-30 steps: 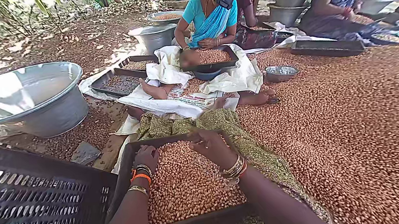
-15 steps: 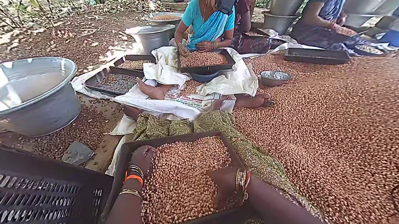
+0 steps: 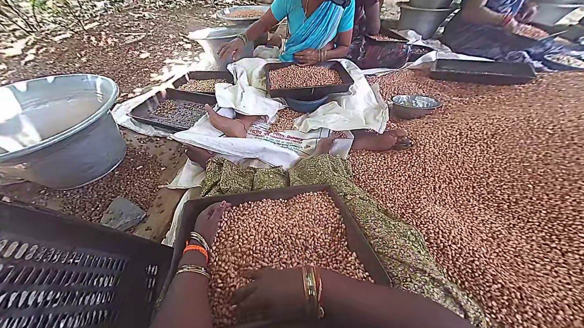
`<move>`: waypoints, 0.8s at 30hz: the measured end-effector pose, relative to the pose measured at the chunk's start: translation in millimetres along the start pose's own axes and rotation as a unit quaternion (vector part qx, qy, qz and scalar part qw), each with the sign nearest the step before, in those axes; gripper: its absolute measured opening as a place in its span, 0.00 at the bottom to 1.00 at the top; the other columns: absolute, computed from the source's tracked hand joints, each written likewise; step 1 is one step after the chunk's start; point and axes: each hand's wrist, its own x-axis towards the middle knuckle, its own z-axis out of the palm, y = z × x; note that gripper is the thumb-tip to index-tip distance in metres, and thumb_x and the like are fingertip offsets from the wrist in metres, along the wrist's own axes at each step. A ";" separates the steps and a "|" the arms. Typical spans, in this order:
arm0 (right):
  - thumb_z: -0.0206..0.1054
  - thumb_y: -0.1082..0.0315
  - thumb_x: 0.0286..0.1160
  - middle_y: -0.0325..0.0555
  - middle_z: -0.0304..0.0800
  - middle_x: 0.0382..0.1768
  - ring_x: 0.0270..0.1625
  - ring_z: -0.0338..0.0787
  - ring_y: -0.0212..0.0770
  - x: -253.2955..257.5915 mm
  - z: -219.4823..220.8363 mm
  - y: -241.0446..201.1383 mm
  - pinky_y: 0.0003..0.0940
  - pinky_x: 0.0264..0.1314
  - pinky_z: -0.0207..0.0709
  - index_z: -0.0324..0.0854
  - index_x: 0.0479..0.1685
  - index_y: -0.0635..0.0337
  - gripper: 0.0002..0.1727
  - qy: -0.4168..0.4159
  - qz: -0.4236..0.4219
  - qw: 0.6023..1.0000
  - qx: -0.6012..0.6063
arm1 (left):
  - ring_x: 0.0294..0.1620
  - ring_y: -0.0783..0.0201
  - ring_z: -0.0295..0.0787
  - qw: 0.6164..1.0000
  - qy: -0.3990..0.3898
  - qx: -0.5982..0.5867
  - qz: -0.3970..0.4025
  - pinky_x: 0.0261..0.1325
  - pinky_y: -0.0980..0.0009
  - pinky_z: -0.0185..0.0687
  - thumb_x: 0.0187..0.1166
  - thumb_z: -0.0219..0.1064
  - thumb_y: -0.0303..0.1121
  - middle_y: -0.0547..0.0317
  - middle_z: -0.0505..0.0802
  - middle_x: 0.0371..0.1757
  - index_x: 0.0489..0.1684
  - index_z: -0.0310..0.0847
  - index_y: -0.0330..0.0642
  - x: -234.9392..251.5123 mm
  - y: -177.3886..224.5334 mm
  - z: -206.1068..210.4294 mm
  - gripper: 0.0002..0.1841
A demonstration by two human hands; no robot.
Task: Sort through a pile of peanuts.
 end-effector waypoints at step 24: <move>0.56 0.81 0.82 0.64 0.91 0.61 0.70 0.87 0.61 -131.2 -80.9 45.0 0.59 0.78 0.72 0.90 0.60 0.65 0.18 0.050 0.371 0.926 -0.051 | 0.71 0.57 0.84 0.996 0.007 0.086 0.015 0.79 0.58 0.70 0.96 0.47 0.38 0.44 0.91 0.65 0.64 0.84 0.32 -0.5 -0.1 3.5 0.22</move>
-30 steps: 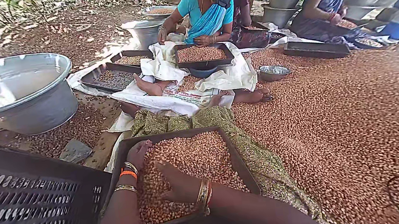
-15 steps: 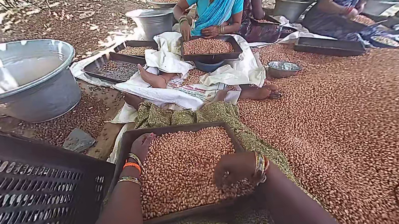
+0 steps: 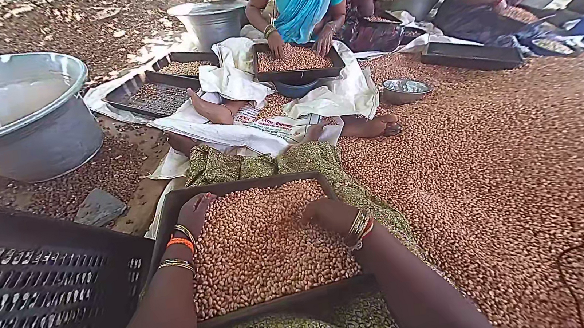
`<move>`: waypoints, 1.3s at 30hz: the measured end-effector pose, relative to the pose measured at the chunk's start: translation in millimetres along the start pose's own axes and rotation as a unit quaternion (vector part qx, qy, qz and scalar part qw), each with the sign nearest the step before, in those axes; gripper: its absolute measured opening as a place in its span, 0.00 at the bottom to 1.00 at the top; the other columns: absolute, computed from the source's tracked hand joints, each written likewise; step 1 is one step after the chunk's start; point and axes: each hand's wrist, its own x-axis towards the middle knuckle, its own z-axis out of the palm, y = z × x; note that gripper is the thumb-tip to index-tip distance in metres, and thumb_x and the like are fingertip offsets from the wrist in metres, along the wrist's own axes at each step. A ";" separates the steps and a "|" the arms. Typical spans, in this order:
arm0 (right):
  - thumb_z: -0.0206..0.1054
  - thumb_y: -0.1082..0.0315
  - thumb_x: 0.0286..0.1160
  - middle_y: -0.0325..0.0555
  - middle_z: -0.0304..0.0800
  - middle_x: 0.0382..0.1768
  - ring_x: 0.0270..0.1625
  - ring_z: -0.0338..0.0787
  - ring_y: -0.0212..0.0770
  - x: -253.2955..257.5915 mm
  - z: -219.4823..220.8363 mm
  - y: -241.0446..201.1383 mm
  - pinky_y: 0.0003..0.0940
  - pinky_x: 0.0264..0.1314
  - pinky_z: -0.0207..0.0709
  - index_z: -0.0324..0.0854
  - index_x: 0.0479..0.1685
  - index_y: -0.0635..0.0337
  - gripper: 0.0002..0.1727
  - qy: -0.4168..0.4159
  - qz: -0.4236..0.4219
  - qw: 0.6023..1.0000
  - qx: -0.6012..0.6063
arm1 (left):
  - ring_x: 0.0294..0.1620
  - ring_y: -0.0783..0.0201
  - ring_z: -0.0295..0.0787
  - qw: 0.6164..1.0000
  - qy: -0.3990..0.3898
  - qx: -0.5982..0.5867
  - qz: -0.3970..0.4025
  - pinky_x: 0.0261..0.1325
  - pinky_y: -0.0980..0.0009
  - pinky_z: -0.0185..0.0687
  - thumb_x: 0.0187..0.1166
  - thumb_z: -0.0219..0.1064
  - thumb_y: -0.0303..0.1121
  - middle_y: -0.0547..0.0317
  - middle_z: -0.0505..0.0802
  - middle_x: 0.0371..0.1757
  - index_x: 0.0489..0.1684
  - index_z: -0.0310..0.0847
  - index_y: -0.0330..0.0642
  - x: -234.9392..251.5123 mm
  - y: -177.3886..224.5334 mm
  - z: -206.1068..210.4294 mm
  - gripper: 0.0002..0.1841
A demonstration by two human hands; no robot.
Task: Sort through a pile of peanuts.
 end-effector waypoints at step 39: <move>0.64 0.74 0.81 0.62 0.93 0.51 0.59 0.91 0.61 -33.0 -15.0 -6.2 0.62 0.67 0.78 0.91 0.52 0.66 0.11 -0.052 0.038 0.998 -0.028 | 0.70 0.58 0.85 1.000 0.006 0.010 -0.005 0.78 0.56 0.70 0.97 0.47 0.38 0.46 0.92 0.63 0.61 0.86 0.33 1.5 -4.9 -0.4 0.22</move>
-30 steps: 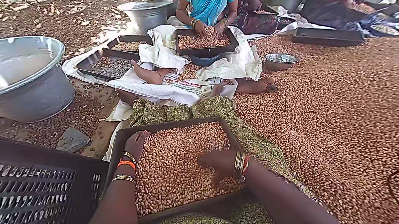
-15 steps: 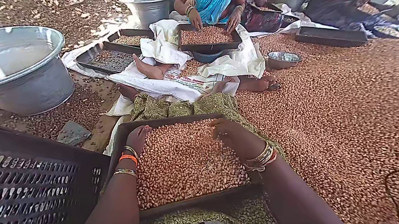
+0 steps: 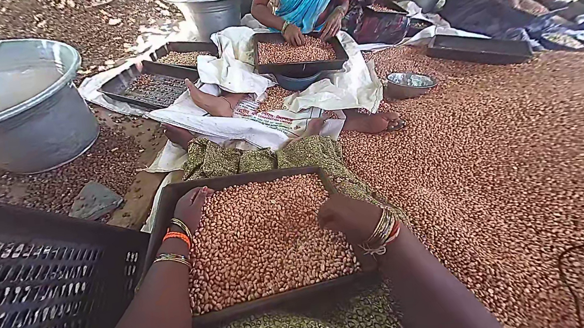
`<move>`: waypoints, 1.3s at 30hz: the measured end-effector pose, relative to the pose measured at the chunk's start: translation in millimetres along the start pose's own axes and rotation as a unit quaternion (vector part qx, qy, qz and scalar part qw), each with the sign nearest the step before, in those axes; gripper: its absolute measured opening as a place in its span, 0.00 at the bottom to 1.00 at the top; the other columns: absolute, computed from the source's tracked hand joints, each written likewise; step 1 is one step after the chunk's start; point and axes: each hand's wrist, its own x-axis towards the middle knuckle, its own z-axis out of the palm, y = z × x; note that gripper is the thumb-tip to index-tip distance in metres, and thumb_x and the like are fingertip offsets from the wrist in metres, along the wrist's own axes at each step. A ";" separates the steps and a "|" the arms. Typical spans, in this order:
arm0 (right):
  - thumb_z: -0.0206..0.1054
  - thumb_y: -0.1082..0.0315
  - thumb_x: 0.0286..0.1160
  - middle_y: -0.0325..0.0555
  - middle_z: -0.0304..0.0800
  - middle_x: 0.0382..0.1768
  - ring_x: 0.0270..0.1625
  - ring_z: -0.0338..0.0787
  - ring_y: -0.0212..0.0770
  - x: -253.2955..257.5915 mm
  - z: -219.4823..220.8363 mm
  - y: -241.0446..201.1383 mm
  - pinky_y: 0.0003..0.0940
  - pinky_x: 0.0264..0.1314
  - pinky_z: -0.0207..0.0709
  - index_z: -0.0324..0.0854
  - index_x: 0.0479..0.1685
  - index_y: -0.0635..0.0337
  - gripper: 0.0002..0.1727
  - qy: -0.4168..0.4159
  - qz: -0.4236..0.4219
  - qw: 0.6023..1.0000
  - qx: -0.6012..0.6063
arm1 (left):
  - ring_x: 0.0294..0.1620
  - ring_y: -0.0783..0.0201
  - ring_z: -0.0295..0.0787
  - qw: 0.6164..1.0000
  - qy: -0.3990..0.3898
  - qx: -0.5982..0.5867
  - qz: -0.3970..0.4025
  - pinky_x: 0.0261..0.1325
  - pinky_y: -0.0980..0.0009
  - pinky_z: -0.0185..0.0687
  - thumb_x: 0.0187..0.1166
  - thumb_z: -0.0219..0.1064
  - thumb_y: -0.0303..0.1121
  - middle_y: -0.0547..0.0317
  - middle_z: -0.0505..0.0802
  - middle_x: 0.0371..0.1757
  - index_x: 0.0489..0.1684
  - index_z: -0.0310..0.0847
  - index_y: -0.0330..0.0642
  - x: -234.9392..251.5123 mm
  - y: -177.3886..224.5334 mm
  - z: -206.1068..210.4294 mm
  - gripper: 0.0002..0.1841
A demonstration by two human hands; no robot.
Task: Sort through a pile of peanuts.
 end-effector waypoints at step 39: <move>0.62 0.76 0.81 0.62 0.94 0.52 0.59 0.92 0.63 26.7 13.1 -31.4 0.64 0.67 0.79 0.90 0.56 0.66 0.13 -0.005 -0.048 0.999 -0.013 | 0.71 0.55 0.84 1.000 -0.010 -0.001 0.009 0.81 0.57 0.69 0.97 0.45 0.38 0.42 0.91 0.64 0.62 0.85 0.30 0.4 4.3 -1.6 0.23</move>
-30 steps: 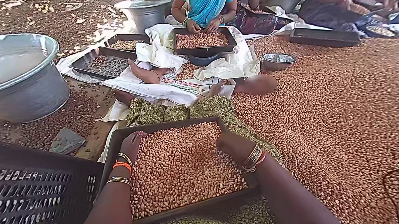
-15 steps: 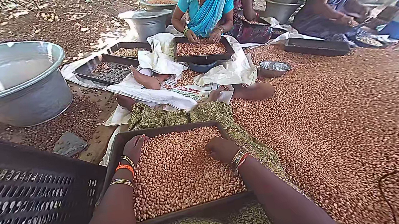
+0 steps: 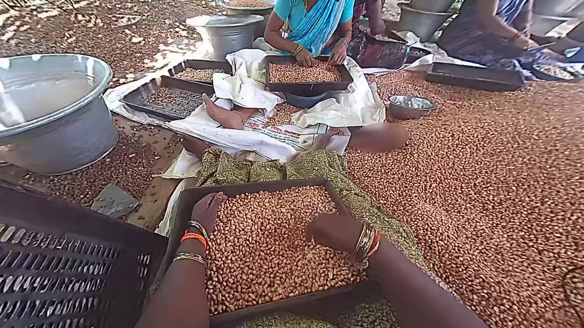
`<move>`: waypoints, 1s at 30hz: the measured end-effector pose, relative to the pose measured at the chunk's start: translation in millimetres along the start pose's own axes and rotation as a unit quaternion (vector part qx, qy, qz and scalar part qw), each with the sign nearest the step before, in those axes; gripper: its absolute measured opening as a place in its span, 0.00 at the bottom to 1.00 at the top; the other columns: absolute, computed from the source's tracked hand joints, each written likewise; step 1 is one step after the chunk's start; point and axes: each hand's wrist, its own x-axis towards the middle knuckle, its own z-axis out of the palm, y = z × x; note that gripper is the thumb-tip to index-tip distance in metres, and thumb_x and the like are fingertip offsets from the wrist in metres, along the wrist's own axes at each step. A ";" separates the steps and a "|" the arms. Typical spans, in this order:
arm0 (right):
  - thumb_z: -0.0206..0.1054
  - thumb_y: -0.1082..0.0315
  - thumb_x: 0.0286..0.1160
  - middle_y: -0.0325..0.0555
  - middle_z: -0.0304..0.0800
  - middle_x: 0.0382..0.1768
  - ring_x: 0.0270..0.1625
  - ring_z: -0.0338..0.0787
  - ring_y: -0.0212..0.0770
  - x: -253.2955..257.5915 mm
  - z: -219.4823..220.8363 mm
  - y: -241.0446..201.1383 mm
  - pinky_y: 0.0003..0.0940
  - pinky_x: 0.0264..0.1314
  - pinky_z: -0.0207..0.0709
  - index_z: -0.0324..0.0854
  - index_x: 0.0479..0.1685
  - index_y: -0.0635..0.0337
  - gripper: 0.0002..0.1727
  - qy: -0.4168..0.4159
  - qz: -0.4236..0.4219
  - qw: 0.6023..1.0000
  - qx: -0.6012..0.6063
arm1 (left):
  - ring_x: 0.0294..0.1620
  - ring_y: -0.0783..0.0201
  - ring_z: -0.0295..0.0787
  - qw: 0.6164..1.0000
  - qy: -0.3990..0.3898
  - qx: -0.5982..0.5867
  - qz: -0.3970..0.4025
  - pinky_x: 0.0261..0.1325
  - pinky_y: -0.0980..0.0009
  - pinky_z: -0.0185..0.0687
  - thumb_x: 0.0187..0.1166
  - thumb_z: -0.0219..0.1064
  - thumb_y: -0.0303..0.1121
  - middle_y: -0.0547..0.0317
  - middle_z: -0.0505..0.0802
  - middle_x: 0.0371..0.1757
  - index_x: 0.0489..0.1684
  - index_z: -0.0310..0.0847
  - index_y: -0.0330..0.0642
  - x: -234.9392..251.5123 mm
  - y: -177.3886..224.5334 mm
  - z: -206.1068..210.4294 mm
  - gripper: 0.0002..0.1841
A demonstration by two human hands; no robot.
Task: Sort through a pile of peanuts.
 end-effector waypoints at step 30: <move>0.64 0.80 0.74 0.63 0.86 0.70 0.77 0.81 0.62 -14.5 -1.7 11.3 0.60 0.81 0.70 0.89 0.62 0.62 0.19 0.090 0.093 0.992 -0.007 | 0.76 0.49 0.81 1.000 -0.011 0.023 -0.016 0.83 0.49 0.66 0.97 0.46 0.42 0.42 0.89 0.68 0.64 0.85 0.33 -1.6 3.9 -1.4 0.24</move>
